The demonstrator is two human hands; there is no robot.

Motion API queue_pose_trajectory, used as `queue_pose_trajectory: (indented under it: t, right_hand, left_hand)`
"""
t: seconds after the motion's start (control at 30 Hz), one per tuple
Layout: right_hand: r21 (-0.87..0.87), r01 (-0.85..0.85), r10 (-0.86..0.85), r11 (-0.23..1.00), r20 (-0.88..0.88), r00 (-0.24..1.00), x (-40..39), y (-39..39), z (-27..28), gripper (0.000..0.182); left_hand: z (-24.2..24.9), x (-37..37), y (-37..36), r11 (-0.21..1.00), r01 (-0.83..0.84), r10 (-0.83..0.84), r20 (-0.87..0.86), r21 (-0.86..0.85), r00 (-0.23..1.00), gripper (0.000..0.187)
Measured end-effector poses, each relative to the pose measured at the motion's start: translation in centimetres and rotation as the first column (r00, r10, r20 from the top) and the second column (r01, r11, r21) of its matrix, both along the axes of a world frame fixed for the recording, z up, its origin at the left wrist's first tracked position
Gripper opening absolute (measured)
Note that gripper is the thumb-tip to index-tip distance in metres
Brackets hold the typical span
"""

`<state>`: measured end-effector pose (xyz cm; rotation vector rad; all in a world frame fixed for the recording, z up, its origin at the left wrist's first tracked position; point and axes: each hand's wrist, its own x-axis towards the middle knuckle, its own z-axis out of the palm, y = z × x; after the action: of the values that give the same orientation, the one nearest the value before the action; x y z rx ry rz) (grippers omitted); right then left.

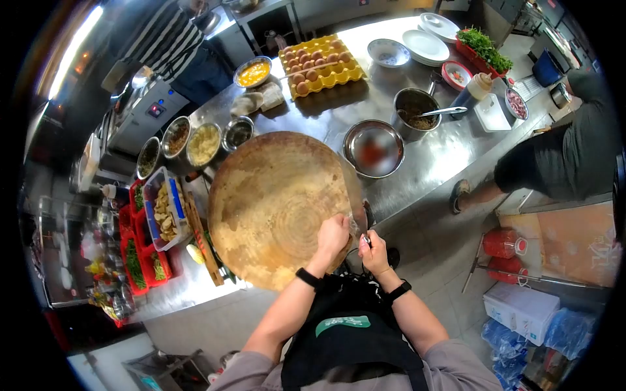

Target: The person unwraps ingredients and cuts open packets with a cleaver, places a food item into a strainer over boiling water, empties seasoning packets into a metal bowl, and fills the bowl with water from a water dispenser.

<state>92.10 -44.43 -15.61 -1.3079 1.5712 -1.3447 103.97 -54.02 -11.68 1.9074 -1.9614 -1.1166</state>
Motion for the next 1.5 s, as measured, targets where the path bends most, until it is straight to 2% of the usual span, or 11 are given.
queue_pose_trajectory:
  t: [0.23, 0.3, 0.37, 0.43, 0.53, 0.73, 1.23, 1.3, 1.37, 1.43, 1.5]
  right_hand:
    - [-0.016, 0.045, -0.046, 0.999, -0.045, 0.998, 0.4, 0.0, -1.3, 0.027]
    - [0.135, 0.035, -0.032, 0.99, -0.022, 0.999, 0.6, 0.4, -1.2, 0.025]
    - [0.129, 0.037, -0.035, 0.991, -0.014, 0.999, 0.8, 0.4, -2.1, 0.025]
    - [0.028, 0.022, -0.013, 0.999, -0.266, 0.964, 0.8, 0.4, -4.7, 0.023]
    - [-0.032, 0.098, -0.102, 0.995, -0.19, 0.976, 1.3, 0.2, -3.8, 0.022]
    - [0.048, 0.066, -0.055, 0.997, -0.199, 0.978, 1.2, 0.3, -5.4, 0.022]
    - [0.004, 0.06, -0.059, 0.998, -0.135, 0.989, 0.4, -4.0, 0.5, 0.023]
    - [0.164, 0.003, 0.014, 0.986, -0.106, 0.994, -0.4, -4.2, 2.5, 0.021]
    - [0.078, 0.011, -0.007, 0.997, -0.05, 0.999, -0.9, -4.9, 3.4, 0.026]
    - [0.225, -0.162, 0.165, 0.961, 0.007, 0.986, -2.5, -5.6, 5.9, 0.025]
    - [0.217, -0.209, 0.239, 0.954, -0.123, 0.963, -3.3, -6.9, 7.3, 0.026]
  left_hand:
    - [0.1, -0.2, -0.1, 0.994, 0.094, -0.091, 0.058, -0.06, 0.994, 0.031]
    - [0.6, -0.2, -0.2, 0.993, 0.109, -0.105, 0.066, -0.052, 0.992, 0.029]
    - [1.2, 0.0, -0.3, 0.991, 0.127, -0.124, 0.082, -0.04, 0.989, 0.028]
    - [1.7, 0.0, -0.4, 0.991, 0.133, -0.133, 0.02, 0.007, 0.991, 0.026]
    - [2.1, -0.3, -0.7, 0.99, 0.139, -0.14, 0.056, 0.026, 0.989, 0.026]
    - [1.3, -0.1, -0.8, 0.99, 0.134, -0.136, 0.055, 0.034, 0.989, 0.027]
    - [0.7, -0.2, -0.3, 0.992, 0.12, -0.118, 0.034, -0.037, 0.992, 0.022]
    - [2.2, -0.2, 0.0, 0.99, 0.135, -0.133, 0.041, -0.031, 0.99, 0.025]
    - [2.3, 0.2, 0.4, 0.989, 0.148, -0.147, 0.05, -0.023, 0.988, 0.029]
    - [0.4, 1.0, 1.4, 0.976, 0.183, -0.192, -0.062, -0.119, 0.979, 0.027]
    - [2.0, 1.5, 2.8, 0.957, 0.237, -0.252, -0.073, -0.166, 0.965, 0.024]
